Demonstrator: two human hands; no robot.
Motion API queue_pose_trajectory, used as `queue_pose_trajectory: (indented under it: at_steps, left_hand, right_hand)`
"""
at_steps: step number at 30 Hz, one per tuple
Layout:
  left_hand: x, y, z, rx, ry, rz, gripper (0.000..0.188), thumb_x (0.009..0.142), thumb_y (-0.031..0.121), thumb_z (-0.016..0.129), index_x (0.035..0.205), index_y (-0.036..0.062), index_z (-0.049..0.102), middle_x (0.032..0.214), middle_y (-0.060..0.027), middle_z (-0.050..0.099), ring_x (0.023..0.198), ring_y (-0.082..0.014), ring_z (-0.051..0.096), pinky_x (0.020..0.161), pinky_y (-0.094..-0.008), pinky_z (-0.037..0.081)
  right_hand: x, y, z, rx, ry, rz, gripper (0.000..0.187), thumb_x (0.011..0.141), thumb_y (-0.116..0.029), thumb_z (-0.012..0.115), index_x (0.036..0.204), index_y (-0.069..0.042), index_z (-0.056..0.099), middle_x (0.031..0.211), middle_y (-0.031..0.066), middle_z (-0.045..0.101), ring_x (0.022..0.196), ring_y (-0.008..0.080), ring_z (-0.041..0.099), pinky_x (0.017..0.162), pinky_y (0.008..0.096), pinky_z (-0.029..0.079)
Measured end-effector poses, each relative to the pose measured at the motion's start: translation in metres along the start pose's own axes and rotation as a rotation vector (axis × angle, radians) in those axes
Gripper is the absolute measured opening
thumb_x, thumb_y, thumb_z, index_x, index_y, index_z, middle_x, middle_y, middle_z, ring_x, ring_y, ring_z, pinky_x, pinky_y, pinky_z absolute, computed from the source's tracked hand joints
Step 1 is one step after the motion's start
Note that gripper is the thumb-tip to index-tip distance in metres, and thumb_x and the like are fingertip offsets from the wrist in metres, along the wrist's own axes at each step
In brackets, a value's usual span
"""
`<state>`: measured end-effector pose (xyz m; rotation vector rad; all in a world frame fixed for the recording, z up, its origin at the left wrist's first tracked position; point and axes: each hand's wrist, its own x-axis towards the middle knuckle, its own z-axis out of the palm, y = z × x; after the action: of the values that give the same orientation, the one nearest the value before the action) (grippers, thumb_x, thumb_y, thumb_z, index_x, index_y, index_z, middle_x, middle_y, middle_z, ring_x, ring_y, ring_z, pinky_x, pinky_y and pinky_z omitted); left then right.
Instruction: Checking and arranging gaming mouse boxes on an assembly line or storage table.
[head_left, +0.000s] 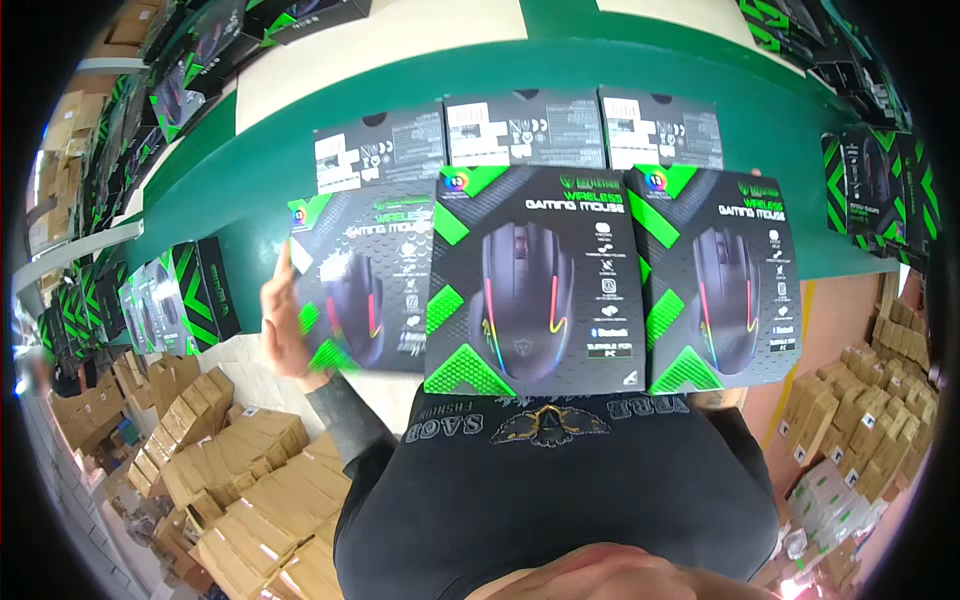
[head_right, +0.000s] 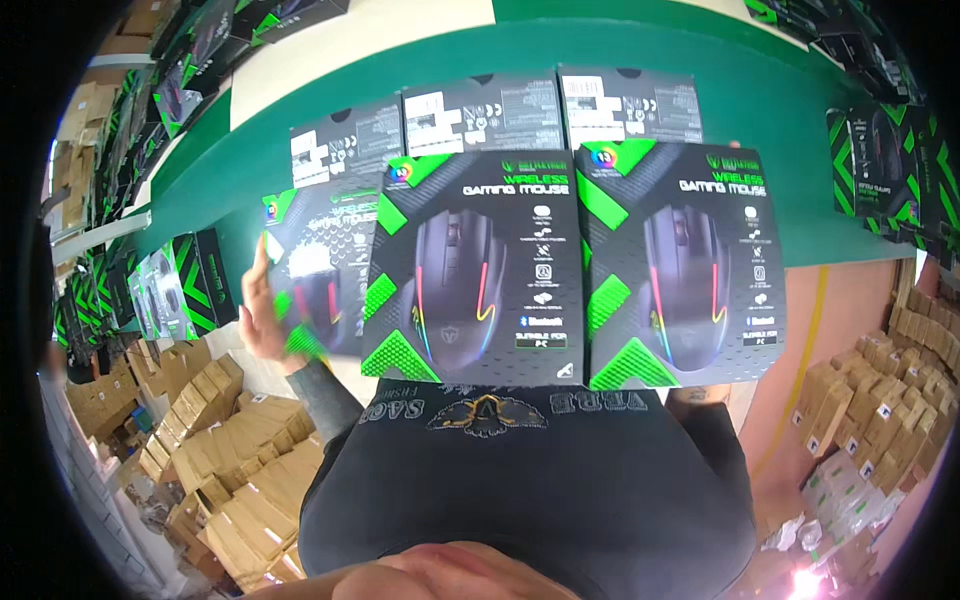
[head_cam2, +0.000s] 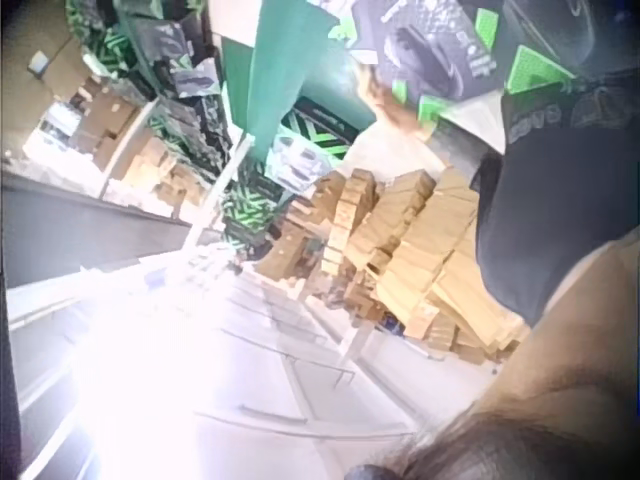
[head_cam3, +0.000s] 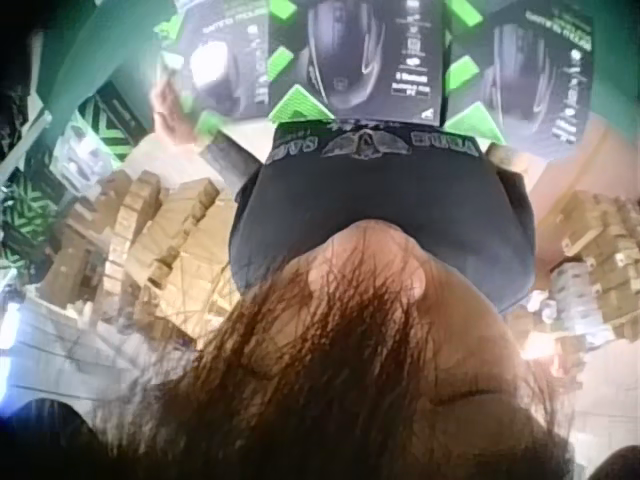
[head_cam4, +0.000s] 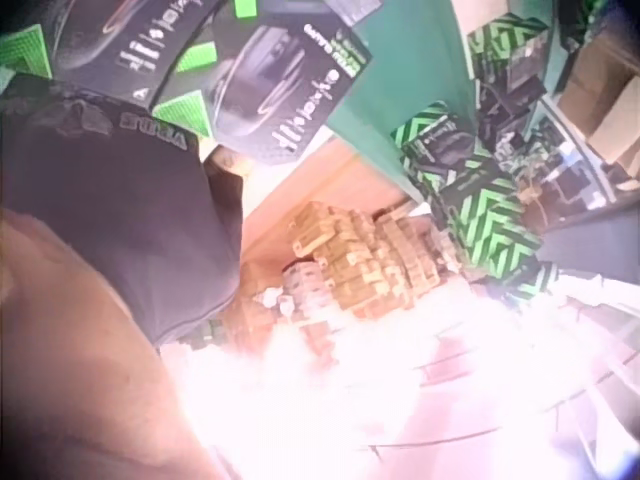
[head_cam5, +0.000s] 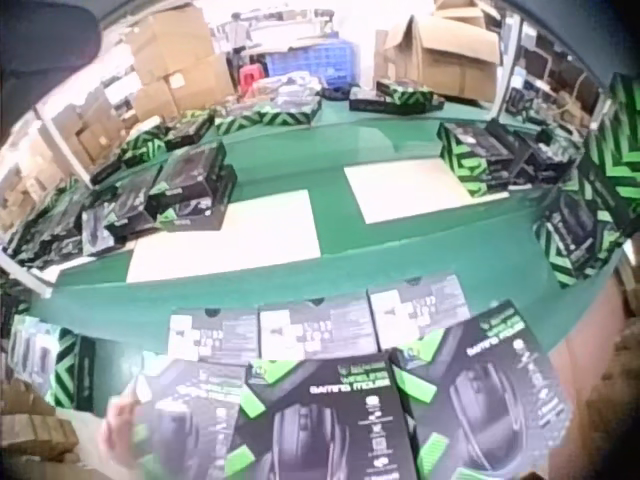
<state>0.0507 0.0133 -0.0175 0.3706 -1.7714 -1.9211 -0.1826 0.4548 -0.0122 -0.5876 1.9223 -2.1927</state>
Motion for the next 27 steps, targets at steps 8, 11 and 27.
queue_pose_trajectory:
  at_steps: [8,11,27]
  left_hand:
    - [0.034,0.014,0.041,0.280,0.083,-0.040,0.093,0.071,0.042,0.065,0.138,-0.0067,0.023,0.145,-0.0191,0.024,0.137,-0.0250,0.017,0.111,-0.0335,0.007]
    - [0.068,0.015,0.039,0.314,0.074,-0.058,0.070,0.079,0.015,0.062,0.137,-0.0046,0.029,0.144,-0.0150,0.029,0.135,-0.0221,0.023,0.110,-0.0312,0.015]
    - [0.074,0.017,0.146,1.395,-0.449,0.457,0.100,0.059,0.054,0.075,0.129,-0.0064,0.038,0.133,-0.0247,0.041,0.124,-0.0372,0.040,0.102,-0.0440,0.033]
  right_hand:
    - [0.088,0.022,0.001,-0.354,0.053,-0.101,0.050,0.086,-0.002,0.048,0.134,0.001,0.037,0.131,0.0151,0.046,0.122,0.0232,0.042,0.105,0.0319,0.029]
    - [0.115,0.017,0.015,-0.508,0.095,-0.107,0.048,0.086,-0.002,0.046,0.133,0.001,0.038,0.131,0.0149,0.046,0.122,0.0231,0.042,0.105,0.0318,0.029]
    - [0.118,-0.061,0.036,-0.090,-0.175,-0.103,0.098,0.077,-0.074,0.040,0.135,0.004,0.032,0.131,0.0203,0.044,0.124,0.0270,0.041,0.105,0.0343,0.027]
